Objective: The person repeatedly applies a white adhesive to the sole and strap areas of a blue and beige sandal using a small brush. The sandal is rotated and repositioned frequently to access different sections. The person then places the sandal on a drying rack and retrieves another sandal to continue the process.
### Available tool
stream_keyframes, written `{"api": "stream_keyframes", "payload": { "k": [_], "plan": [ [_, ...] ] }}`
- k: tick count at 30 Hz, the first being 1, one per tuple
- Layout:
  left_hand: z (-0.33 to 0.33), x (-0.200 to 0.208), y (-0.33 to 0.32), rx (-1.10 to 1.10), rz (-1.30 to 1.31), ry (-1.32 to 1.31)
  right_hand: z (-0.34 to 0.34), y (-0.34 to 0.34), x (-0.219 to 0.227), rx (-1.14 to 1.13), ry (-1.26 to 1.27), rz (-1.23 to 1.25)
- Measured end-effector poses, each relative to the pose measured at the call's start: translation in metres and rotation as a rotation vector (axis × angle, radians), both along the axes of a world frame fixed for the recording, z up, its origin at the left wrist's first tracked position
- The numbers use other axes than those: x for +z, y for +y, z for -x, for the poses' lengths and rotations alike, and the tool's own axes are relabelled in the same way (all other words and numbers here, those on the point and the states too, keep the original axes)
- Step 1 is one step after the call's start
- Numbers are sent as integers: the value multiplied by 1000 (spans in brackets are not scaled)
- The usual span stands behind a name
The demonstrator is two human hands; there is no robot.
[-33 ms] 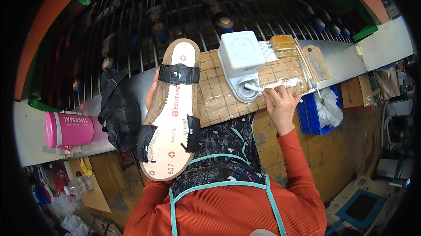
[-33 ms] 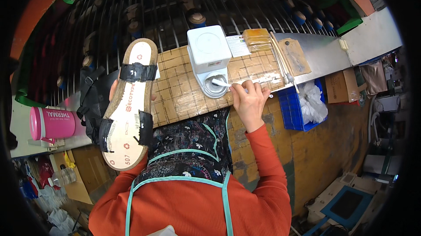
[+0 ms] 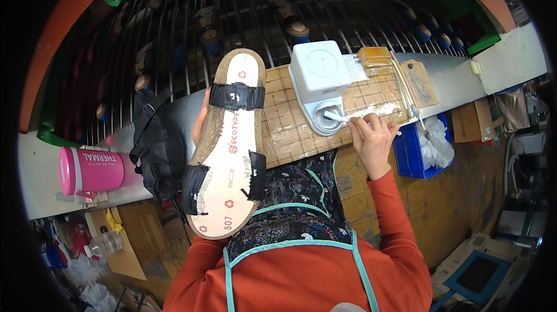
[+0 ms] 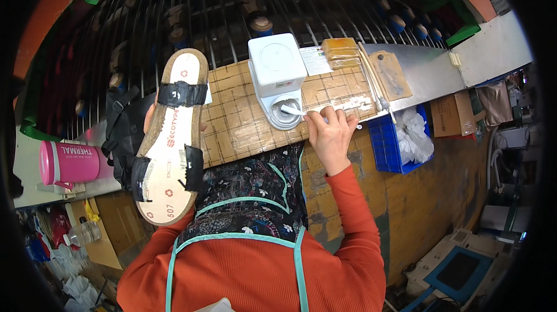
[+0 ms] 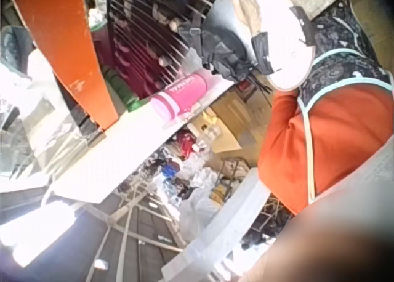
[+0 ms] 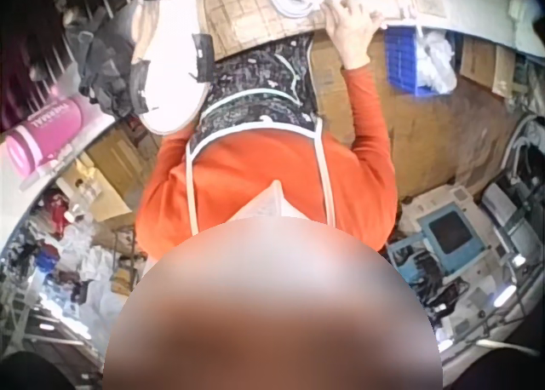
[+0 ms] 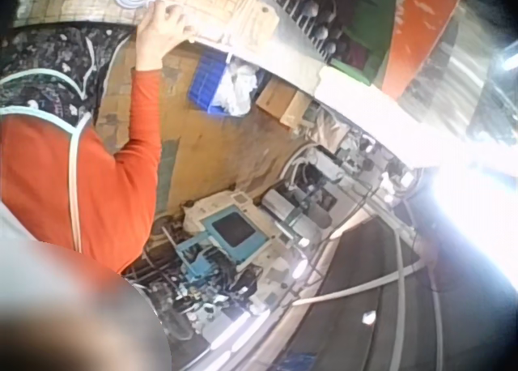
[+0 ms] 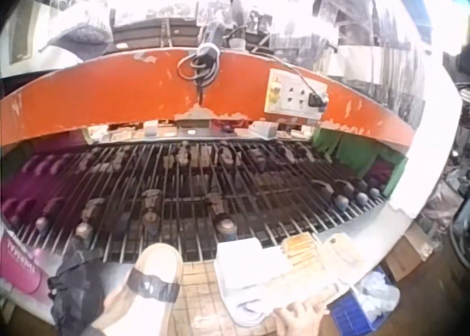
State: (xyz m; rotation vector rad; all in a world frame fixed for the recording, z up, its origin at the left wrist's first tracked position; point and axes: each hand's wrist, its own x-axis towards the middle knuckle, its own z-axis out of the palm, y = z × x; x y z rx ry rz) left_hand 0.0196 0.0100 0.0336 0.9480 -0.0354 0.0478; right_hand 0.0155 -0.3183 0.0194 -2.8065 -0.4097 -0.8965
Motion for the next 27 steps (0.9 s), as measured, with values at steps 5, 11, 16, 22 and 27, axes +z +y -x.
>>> {"api": "stream_keyframes", "payload": {
  "k": [5,11,16,22,27],
  "plan": [
    [-1,4,-14,-167,563,-128,-1,-12,-6,-3,278,-349],
    [-20,-29,-35,755,-679,-836,-5,-30,-14,-63,1164,-1217],
    [-23,-31,-40,904,-1001,-870,3,8,20,219,728,-1341],
    [-17,-9,-40,898,-1091,-954,18,69,67,335,-17,-974],
    [-2,-9,-35,911,-1166,-937,23,105,56,379,112,-1073]
  ]
}}
